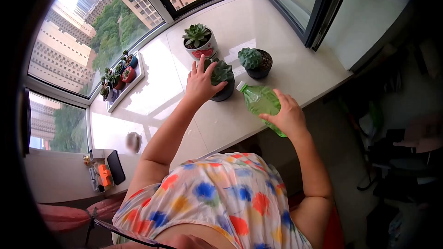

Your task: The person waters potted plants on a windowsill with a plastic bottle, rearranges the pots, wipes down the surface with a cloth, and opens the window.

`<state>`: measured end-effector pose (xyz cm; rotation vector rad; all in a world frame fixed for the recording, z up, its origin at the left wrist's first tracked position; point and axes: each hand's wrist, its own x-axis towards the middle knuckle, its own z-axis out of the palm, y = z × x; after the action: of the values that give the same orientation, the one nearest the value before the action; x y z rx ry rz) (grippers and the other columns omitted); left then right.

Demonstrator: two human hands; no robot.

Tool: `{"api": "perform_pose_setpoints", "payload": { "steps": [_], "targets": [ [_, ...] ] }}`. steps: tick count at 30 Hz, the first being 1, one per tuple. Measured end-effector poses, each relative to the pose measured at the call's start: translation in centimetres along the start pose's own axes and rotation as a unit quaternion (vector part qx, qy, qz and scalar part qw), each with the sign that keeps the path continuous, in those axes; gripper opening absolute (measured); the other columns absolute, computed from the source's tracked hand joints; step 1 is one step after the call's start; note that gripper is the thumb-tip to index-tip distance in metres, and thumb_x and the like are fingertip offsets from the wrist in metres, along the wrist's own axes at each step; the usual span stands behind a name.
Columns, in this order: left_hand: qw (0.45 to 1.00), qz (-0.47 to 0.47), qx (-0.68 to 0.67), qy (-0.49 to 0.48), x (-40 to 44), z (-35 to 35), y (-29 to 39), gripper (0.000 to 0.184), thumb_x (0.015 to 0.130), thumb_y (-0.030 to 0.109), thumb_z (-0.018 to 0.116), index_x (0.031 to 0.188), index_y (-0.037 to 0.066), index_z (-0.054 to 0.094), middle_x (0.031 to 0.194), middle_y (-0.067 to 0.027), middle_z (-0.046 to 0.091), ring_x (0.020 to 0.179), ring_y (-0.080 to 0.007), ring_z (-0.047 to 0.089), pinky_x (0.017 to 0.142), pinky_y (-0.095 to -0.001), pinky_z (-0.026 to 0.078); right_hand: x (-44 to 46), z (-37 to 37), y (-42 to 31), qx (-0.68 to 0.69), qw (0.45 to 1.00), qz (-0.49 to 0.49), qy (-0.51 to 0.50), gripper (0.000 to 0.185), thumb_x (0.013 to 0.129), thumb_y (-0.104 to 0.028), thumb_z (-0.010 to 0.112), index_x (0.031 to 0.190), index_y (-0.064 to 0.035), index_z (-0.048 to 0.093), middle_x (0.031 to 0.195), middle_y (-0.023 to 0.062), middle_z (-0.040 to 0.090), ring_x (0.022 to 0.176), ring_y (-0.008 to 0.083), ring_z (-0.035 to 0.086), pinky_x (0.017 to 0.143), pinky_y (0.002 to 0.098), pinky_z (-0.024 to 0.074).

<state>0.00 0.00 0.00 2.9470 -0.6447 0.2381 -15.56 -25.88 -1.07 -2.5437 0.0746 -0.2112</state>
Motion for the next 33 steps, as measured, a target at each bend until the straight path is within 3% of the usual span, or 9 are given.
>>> {"api": "perform_pose_setpoints", "payload": {
  "steps": [2, 3, 8, 20, 29, 33],
  "targets": [
    [0.999, -0.008, -0.048, -0.007, 0.1, 0.2, -1.2, 0.073, 0.079, 0.054, 0.070, 0.140, 0.018, 0.051, 0.154, -0.0186, 0.031, 0.134, -0.0447, 0.038, 0.109, -0.0460, 0.038, 0.2, 0.6, -0.1, 0.008, 1.000, -0.006, -0.002, 0.086, 0.066, -0.046, 0.084, 0.135, -0.0095, 0.049, 0.116, 0.0163, 0.062, 0.111, 0.0333, 0.059, 0.095, 0.0421, 0.0481],
    [0.995, 0.000, -0.099, 0.020, 0.7, 2.1, 0.9, 0.072, 0.078, 0.054, 0.070, 0.138, 0.018, 0.053, 0.153, -0.0181, 0.033, 0.133, -0.0428, 0.039, 0.108, -0.0459, 0.039, 0.1, -1.9, 1.2, -0.038, 0.999, -0.011, -0.011, 0.086, 0.066, -0.046, 0.084, 0.135, -0.0093, 0.049, 0.116, 0.0162, 0.063, 0.111, 0.0335, 0.059, 0.095, 0.0422, 0.0482],
    [0.994, 0.037, -0.089, 0.052, 0.5, 2.0, -2.2, 0.069, 0.076, 0.056, 0.071, 0.133, 0.019, 0.059, 0.150, -0.0165, 0.039, 0.133, -0.0373, 0.040, 0.105, -0.0454, 0.041, 0.7, 0.1, -1.0, -0.037, 0.999, -0.031, -0.017, 0.084, 0.065, -0.046, 0.084, 0.133, -0.0090, 0.050, 0.111, 0.0161, 0.063, 0.106, 0.0341, 0.060, 0.091, 0.0423, 0.0493],
    [0.995, -0.019, -0.084, 0.047, -0.2, 1.7, -1.5, 0.068, 0.074, 0.058, 0.071, 0.133, 0.026, 0.060, 0.153, -0.0058, 0.038, 0.134, -0.0494, 0.033, 0.107, -0.0547, 0.036, 2.3, -1.6, -3.4, -0.151, 0.986, -0.026, -0.059, 0.083, 0.067, -0.049, 0.082, 0.132, -0.0076, 0.051, 0.110, 0.0150, 0.063, 0.106, 0.0316, 0.060, 0.090, 0.0414, 0.0499],
    [0.988, 0.010, -0.144, 0.061, -0.3, 2.4, -2.6, 0.068, 0.075, 0.058, 0.070, 0.133, 0.025, 0.060, 0.151, -0.0046, 0.040, 0.131, -0.0411, 0.041, 0.106, -0.0452, 0.042, 2.0, -3.5, -4.4, -0.190, 0.978, -0.018, -0.081, 0.083, 0.067, -0.048, 0.082, 0.133, -0.0096, 0.051, 0.112, 0.0140, 0.062, 0.107, 0.0312, 0.060, 0.090, 0.0417, 0.0498],
    [0.988, 0.014, -0.145, 0.060, -0.3, 2.4, -2.7, 0.068, 0.075, 0.059, 0.069, 0.133, 0.025, 0.059, 0.151, -0.0051, 0.040, 0.131, -0.0413, 0.041, 0.106, -0.0455, 0.042, 1.7, -3.5, -4.9, -0.198, 0.976, -0.015, -0.087, 0.083, 0.066, -0.048, 0.083, 0.133, -0.0107, 0.052, 0.111, 0.0137, 0.062, 0.106, 0.0311, 0.060, 0.089, 0.0420, 0.0502]
  ]
}}
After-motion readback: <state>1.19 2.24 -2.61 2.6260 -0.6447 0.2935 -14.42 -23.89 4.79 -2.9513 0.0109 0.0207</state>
